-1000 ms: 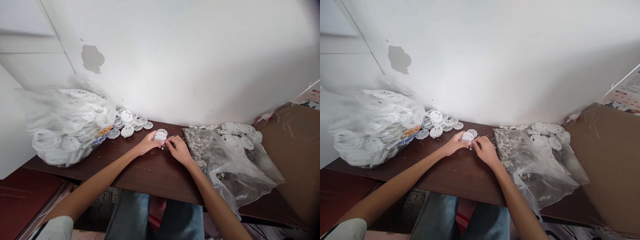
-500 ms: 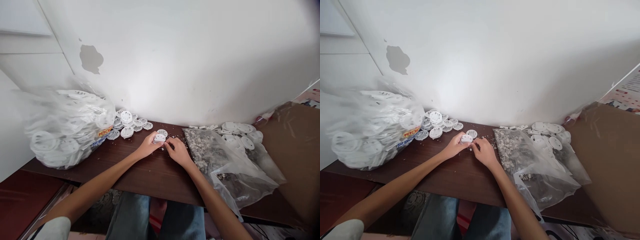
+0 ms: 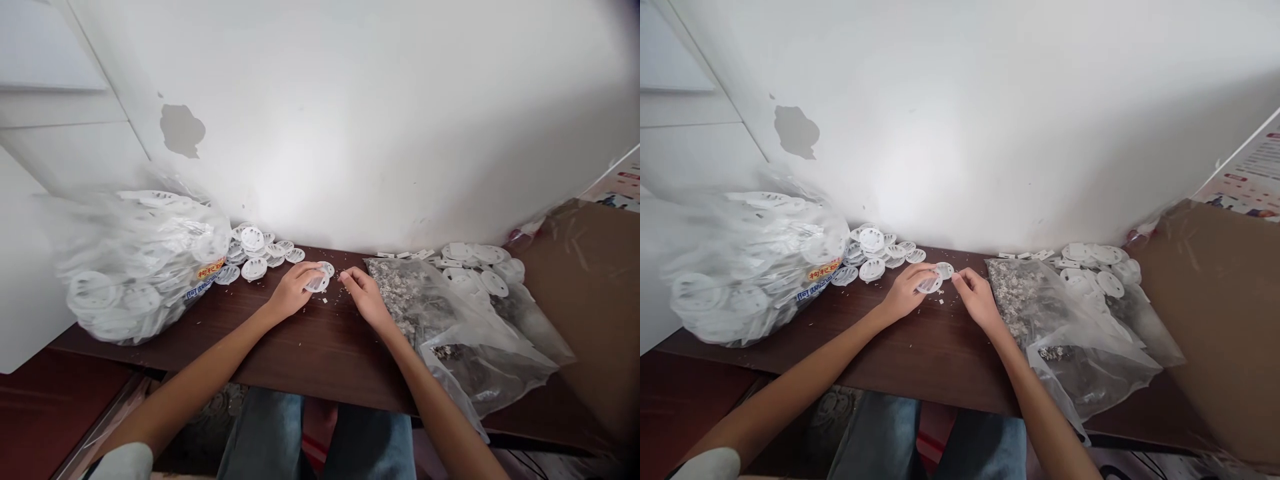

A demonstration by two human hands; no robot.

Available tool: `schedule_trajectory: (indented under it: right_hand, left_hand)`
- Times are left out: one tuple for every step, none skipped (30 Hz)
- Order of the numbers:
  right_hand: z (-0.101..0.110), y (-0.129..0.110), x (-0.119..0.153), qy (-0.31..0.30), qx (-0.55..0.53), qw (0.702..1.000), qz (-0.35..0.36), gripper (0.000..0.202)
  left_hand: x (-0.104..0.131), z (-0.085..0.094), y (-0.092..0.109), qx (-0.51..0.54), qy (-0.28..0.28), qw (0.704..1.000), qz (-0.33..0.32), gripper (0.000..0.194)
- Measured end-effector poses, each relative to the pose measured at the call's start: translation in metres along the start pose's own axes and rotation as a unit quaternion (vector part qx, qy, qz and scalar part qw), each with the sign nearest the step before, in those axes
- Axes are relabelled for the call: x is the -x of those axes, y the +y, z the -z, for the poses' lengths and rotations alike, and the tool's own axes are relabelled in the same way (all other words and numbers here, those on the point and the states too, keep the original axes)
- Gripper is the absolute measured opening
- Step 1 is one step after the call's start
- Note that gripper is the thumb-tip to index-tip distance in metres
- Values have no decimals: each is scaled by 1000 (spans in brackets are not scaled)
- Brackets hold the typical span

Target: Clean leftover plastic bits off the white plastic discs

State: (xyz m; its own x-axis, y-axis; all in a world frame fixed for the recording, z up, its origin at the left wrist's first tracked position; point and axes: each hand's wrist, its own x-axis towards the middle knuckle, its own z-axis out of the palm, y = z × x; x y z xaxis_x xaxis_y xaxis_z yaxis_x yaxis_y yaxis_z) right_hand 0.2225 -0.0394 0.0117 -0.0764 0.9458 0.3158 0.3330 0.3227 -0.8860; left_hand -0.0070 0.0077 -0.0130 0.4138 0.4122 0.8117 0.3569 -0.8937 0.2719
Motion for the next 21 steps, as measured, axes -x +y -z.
schedule_trajectory:
  right_hand:
    - [-2,0,0,-12,-35,999,-18,37]
    - [-4,0,0,-29,-65,997,-36,37]
    - [-6,0,0,-49,-93,993,-53,38]
    - [-9,1,0,-68,-119,988,-70,38]
    - [-12,1,0,-84,-143,982,-86,39]
    - [-14,1,1,-92,-167,976,-102,40]
    - [-15,2,1,-95,-188,971,-115,40]
    - [-16,3,1,-93,-207,966,-126,40]
    - [-16,4,1,-86,-221,962,-132,39]
    - [-16,5,1,-76,-229,961,-134,39]
    - [-15,7,0,-65,-233,961,-133,38]
    - [-14,8,0,-53,-234,962,-129,38]
    - [-14,9,-1,-41,-236,963,-126,37]
    - [-14,11,-1,-28,-239,963,-124,37]
    - [-14,11,-2,-13,-245,961,-123,38]
    - [-15,12,-2,3,-252,960,-123,39]
    - [-17,12,-2,16,-257,958,-124,41]
    - [-18,11,-2,24,-258,958,-123,42]
    - [-19,10,-1,24,-254,959,-122,43]
    - [-20,10,-1,17,-245,962,-122,44]
    - [-21,9,-1,3,-233,965,-121,44]
  left_hand:
    - [0,0,0,-10,4,1000,-8,35]
    - [1,0,1,-17,8,1000,-13,39]
    - [1,-1,2,-23,11,1000,-17,43]
    - [1,-2,2,-27,10,999,-22,47]
    - [2,-3,3,-30,8,999,-26,50]
    - [2,-4,3,-30,2,999,-29,53]
    - [2,-5,2,-27,-5,999,-29,55]
    - [2,-5,2,-20,-12,999,-25,57]
    - [2,-5,2,-11,-16,1000,-16,59]
    - [2,-5,2,-1,-17,1000,-3,62]
    - [2,-6,3,10,-18,1000,13,66]
    - [2,-6,4,23,-16,999,30,71]
    - [2,-7,6,40,-14,998,51,76]
    - [2,-8,8,63,-13,995,78,82]
    - [2,-9,10,94,-11,989,111,85]
    - [2,-11,12,137,-10,979,151,85]
    - [1,-12,14,189,-8,962,196,81]
    - [-1,-14,15,245,-4,939,242,73]
    - [-3,-16,16,296,2,912,283,63]
    - [-5,-16,17,337,10,887,316,53]
    - [-7,-17,17,363,20,867,340,45]
